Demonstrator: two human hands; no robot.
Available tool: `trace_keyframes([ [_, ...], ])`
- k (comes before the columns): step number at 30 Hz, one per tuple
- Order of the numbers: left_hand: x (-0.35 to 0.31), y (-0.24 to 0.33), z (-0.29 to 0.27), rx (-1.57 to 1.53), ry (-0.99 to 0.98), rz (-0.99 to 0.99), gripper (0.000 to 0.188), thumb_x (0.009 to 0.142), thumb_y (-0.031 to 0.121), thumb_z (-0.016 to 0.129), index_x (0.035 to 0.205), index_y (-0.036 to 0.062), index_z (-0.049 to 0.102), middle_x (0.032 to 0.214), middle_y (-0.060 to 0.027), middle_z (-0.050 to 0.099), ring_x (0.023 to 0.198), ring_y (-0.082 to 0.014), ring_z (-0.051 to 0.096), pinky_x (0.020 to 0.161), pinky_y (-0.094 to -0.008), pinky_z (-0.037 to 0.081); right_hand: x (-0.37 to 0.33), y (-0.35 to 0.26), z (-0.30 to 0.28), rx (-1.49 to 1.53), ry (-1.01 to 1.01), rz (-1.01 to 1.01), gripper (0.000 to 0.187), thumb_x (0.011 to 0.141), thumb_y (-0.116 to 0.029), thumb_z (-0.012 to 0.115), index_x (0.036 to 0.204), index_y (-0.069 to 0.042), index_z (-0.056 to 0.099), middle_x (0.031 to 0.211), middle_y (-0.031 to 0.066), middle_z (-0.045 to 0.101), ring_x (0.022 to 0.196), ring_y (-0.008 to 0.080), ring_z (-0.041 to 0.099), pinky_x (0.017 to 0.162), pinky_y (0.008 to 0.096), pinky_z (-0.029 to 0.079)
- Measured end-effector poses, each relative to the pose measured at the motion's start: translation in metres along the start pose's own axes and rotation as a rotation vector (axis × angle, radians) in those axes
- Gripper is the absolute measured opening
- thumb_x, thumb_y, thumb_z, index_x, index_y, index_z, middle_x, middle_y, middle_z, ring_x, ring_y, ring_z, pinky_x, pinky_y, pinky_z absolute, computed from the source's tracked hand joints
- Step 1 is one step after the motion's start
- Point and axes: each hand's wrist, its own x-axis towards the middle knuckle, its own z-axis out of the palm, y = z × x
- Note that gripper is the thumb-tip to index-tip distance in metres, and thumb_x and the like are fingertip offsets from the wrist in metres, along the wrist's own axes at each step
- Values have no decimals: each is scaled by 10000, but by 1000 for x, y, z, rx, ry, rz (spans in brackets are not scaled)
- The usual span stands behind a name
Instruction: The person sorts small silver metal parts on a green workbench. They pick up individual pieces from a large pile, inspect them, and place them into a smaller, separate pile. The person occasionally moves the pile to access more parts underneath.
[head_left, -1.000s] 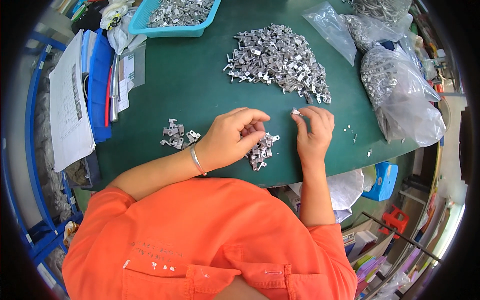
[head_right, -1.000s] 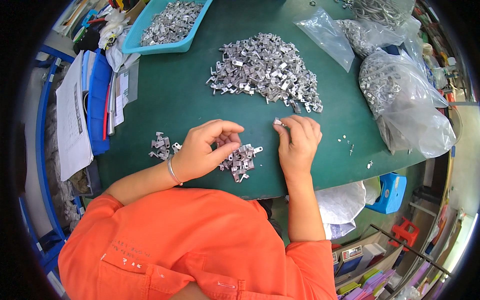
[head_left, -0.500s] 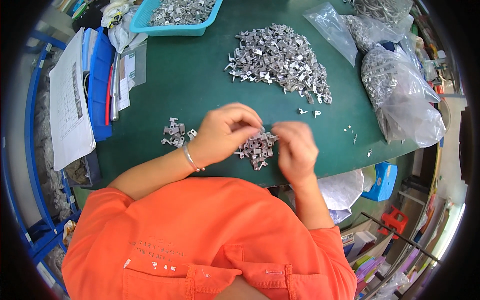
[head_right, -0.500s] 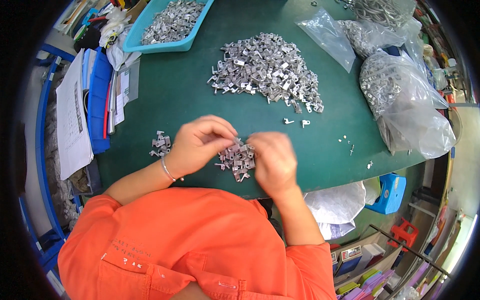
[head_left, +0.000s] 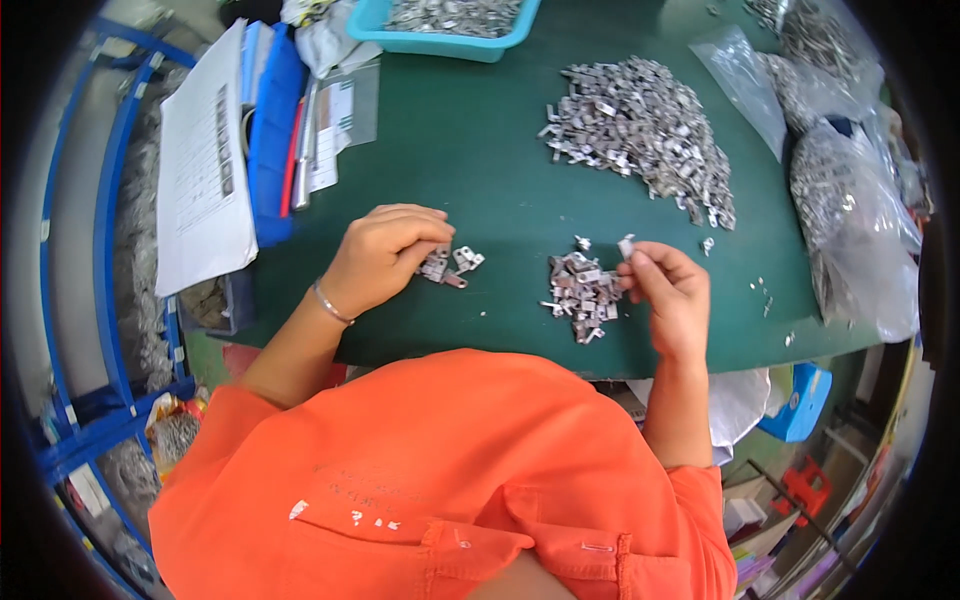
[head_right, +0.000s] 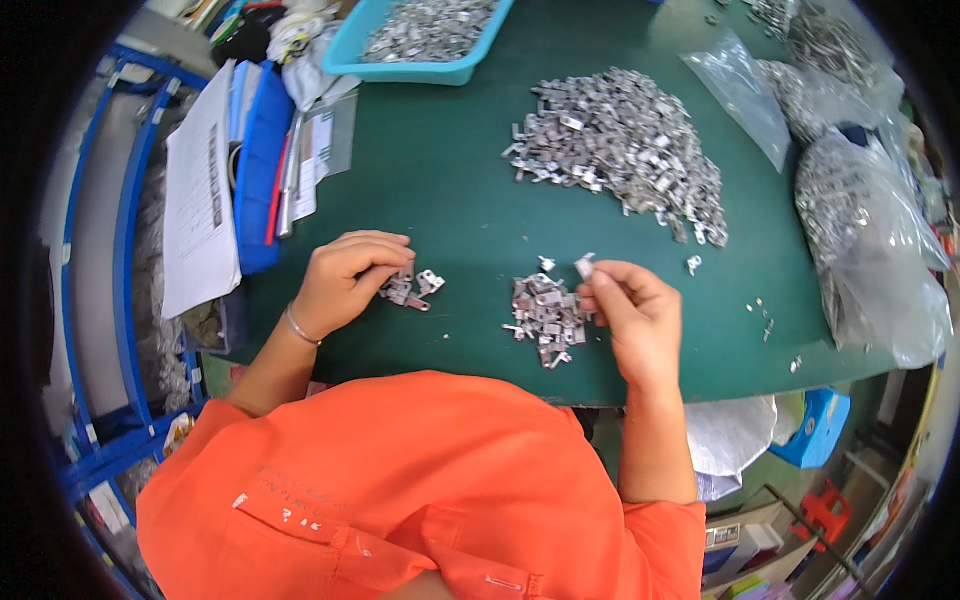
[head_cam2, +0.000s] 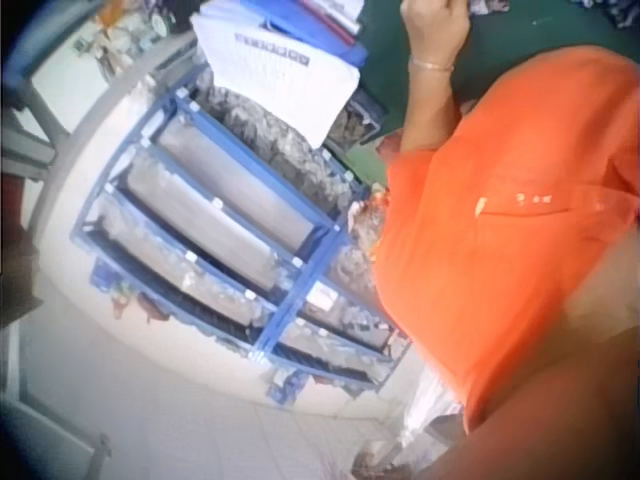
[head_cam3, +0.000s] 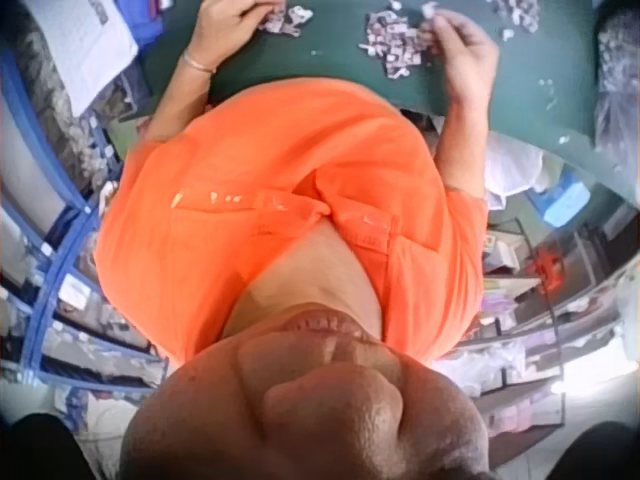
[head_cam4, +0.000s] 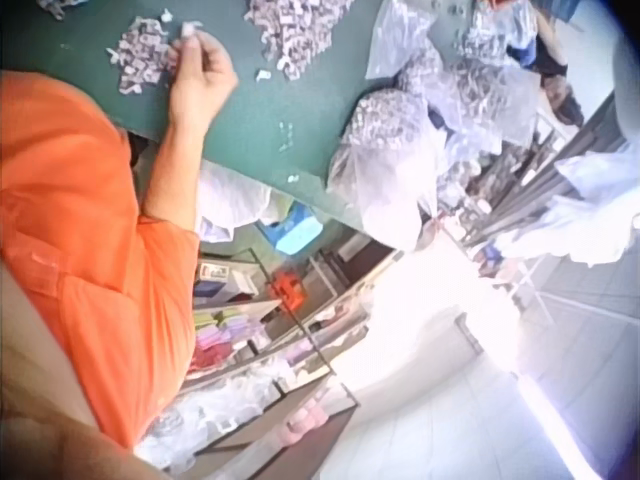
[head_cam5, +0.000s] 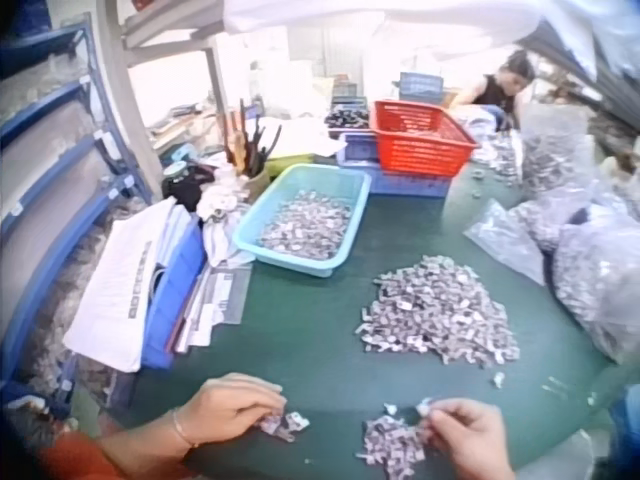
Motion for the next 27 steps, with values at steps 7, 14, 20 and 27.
trace_keyframes([
  [7,24,27,18,-373,45,-131,116,839,-39,615,949,-18,642,918,-97,658,814,-172,642,752,-269,519,-10,-11,0,154,-92,76,159,890,-63,606,987,53,655,790,99,686,655,122,626,559,221,459],
  [14,48,68,68,-1066,-323,-392,196,880,17,624,1068,-31,600,967,-87,644,862,-131,641,734,-241,540,-32,-6,18,-196,-87,-450,117,826,41,644,936,12,667,871,88,686,757,156,651,658,253,524],
  [20,46,62,70,-608,-168,-25,163,803,-72,659,957,-35,620,1024,-110,620,920,-151,637,793,-257,551,-5,5,-11,-763,215,-801,139,756,61,629,882,3,626,854,141,640,782,309,626,709,352,511],
  [27,53,69,74,-1080,-200,-548,94,852,-11,640,933,-33,596,933,-94,622,812,-164,650,697,-268,547,23,20,-56,-673,459,-365,149,851,-17,613,996,2,637,910,99,635,726,207,591,673,308,491],
])
